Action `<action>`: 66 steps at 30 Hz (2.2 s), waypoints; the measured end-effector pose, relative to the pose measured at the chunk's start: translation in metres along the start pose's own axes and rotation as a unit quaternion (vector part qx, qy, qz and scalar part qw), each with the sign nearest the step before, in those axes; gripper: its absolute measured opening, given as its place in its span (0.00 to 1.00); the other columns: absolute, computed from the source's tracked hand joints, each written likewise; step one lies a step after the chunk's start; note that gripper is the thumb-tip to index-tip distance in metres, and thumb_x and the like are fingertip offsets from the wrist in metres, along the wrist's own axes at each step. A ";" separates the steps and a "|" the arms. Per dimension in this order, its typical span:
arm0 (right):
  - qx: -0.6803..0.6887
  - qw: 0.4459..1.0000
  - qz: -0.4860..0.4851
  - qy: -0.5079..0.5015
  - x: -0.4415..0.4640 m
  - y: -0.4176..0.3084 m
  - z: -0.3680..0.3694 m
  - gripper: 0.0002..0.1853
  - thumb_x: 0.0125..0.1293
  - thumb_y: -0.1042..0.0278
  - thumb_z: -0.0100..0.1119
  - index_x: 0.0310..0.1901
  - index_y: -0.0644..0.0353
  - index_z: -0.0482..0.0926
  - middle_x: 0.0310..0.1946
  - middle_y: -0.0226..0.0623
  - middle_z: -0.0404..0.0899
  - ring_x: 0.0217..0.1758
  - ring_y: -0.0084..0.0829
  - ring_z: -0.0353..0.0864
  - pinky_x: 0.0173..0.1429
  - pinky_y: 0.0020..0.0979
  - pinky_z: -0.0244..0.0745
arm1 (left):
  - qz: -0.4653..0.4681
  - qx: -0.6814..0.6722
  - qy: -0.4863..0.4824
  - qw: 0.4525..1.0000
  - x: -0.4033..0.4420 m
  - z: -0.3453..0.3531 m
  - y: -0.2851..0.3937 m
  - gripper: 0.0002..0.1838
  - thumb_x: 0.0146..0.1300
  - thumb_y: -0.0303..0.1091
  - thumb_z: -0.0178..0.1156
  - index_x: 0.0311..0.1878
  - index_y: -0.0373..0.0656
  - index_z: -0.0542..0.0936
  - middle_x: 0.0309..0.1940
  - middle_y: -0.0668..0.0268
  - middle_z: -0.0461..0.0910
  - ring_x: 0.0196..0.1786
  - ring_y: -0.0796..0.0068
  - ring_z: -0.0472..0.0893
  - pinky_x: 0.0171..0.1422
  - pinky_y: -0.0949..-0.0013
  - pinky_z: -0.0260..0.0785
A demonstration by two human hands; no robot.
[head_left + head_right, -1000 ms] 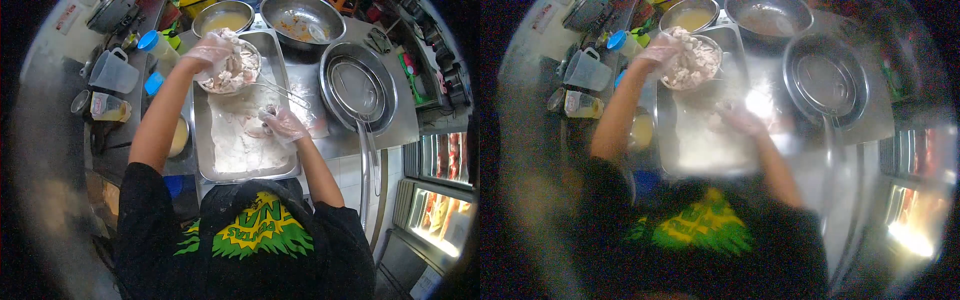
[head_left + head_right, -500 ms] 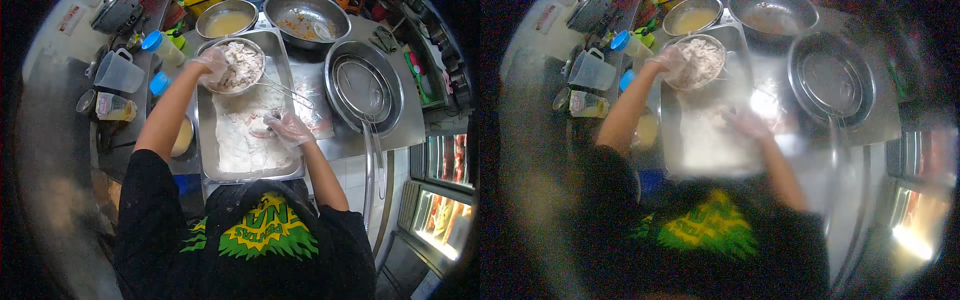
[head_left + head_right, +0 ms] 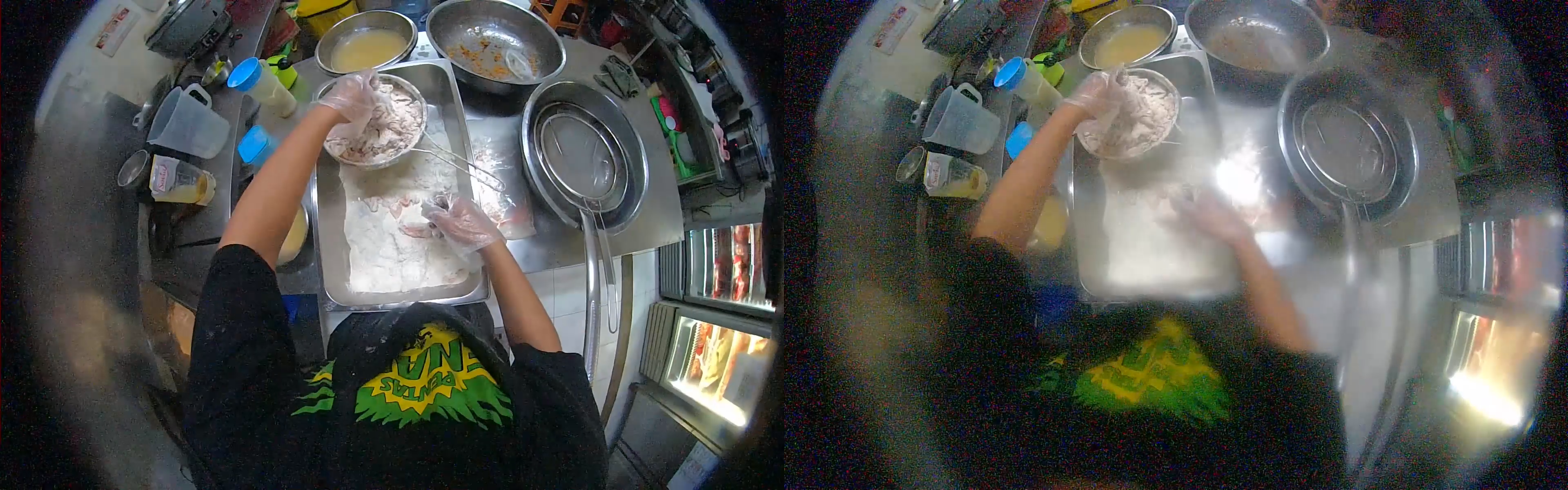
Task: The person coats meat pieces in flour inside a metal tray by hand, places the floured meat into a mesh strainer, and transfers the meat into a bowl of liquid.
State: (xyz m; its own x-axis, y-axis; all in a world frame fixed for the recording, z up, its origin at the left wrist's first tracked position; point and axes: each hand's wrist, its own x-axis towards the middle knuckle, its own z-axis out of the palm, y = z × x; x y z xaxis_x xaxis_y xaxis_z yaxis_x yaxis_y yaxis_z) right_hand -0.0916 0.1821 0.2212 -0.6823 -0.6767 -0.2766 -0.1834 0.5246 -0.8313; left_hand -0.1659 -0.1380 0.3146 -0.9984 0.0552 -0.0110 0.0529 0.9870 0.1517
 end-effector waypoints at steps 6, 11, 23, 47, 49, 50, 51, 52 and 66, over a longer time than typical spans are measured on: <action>-0.026 0.998 0.045 -0.042 -0.023 -0.046 -0.022 0.29 0.58 0.41 0.53 0.44 0.64 0.79 0.34 0.51 0.81 0.42 0.43 0.81 0.47 0.38 0.72 | -0.055 -0.049 -0.003 0.997 0.013 -0.010 0.039 0.20 0.53 0.44 0.59 0.44 0.38 0.74 0.39 0.49 0.77 0.45 0.54 0.77 0.52 0.59 0.68; 0.025 0.996 0.034 -0.080 -0.028 -0.062 -0.033 0.30 0.59 0.41 0.52 0.42 0.68 0.78 0.33 0.53 0.80 0.38 0.44 0.81 0.44 0.39 0.73 | -0.014 0.051 0.022 0.998 0.004 -0.005 0.038 0.24 0.54 0.40 0.58 0.52 0.37 0.70 0.44 0.48 0.76 0.49 0.50 0.76 0.55 0.58 0.67; -0.382 0.899 -0.118 -0.180 0.050 0.006 0.069 0.30 0.61 0.57 0.54 0.63 0.61 0.64 0.64 0.52 0.60 0.65 0.54 0.62 0.68 0.48 0.56 | -0.118 -0.365 0.218 0.897 -0.160 0.072 0.067 0.15 0.62 0.39 0.57 0.46 0.39 0.76 0.36 0.59 0.78 0.42 0.71 0.77 0.48 0.66 0.70; -0.460 0.798 -0.269 -0.280 0.136 -0.035 0.115 0.20 0.59 0.52 0.55 0.45 0.61 0.75 0.39 0.51 0.77 0.44 0.48 0.78 0.49 0.42 0.73 | -0.196 -0.464 0.211 0.838 -0.249 0.099 0.098 0.09 0.60 0.28 0.56 0.43 0.38 0.74 0.36 0.61 0.78 0.39 0.70 0.78 0.47 0.69 0.71; -0.487 0.771 -0.262 -0.317 0.136 -0.029 0.121 0.20 0.60 0.53 0.54 0.45 0.61 0.75 0.39 0.52 0.77 0.44 0.49 0.78 0.49 0.43 0.73 | -0.240 -0.440 0.190 0.844 -0.251 0.098 0.098 0.09 0.60 0.28 0.56 0.43 0.39 0.74 0.36 0.61 0.78 0.39 0.69 0.78 0.47 0.68 0.70; -0.496 0.771 -0.266 -0.296 0.140 -0.009 0.126 0.18 0.60 0.55 0.53 0.44 0.61 0.74 0.38 0.52 0.77 0.43 0.48 0.78 0.48 0.43 0.73 | -0.225 -0.454 0.200 0.839 -0.252 0.100 0.097 0.09 0.60 0.28 0.56 0.43 0.39 0.74 0.36 0.61 0.78 0.39 0.69 0.78 0.47 0.69 0.70; -0.507 0.771 -0.269 -0.275 0.138 -0.003 0.123 0.16 0.61 0.58 0.51 0.44 0.61 0.74 0.38 0.51 0.77 0.42 0.48 0.78 0.48 0.43 0.74 | -0.209 -0.468 0.211 0.832 -0.252 0.104 0.096 0.09 0.60 0.28 0.56 0.44 0.39 0.74 0.35 0.61 0.78 0.39 0.69 0.78 0.47 0.69 0.70; -0.509 0.771 -0.267 -0.275 0.136 0.002 0.118 0.16 0.61 0.58 0.51 0.44 0.61 0.74 0.38 0.51 0.77 0.42 0.48 0.78 0.48 0.43 0.74 | -0.207 -0.471 0.211 0.831 -0.253 0.108 0.094 0.09 0.60 0.28 0.56 0.44 0.39 0.74 0.35 0.61 0.78 0.39 0.69 0.78 0.47 0.69 0.70; -0.499 0.777 -0.369 -0.104 0.062 0.071 0.079 0.21 0.65 0.58 0.45 0.60 0.49 0.66 0.60 0.55 0.64 0.57 0.56 0.69 0.60 0.46 0.66 | -0.203 -0.471 0.223 0.829 -0.249 0.125 0.091 0.09 0.57 0.26 0.58 0.42 0.38 0.75 0.35 0.62 0.79 0.39 0.74 0.78 0.47 0.70 0.71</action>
State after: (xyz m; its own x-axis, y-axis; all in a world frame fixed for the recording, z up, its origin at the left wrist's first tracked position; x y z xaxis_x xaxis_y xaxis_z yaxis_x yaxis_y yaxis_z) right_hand -0.0912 0.1367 0.1070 -0.0213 -0.9980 -0.0599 -0.9988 0.0238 -0.0417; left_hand 0.0896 -0.0428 0.2073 -0.8491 -0.5213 0.0852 -0.1179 0.3443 0.9314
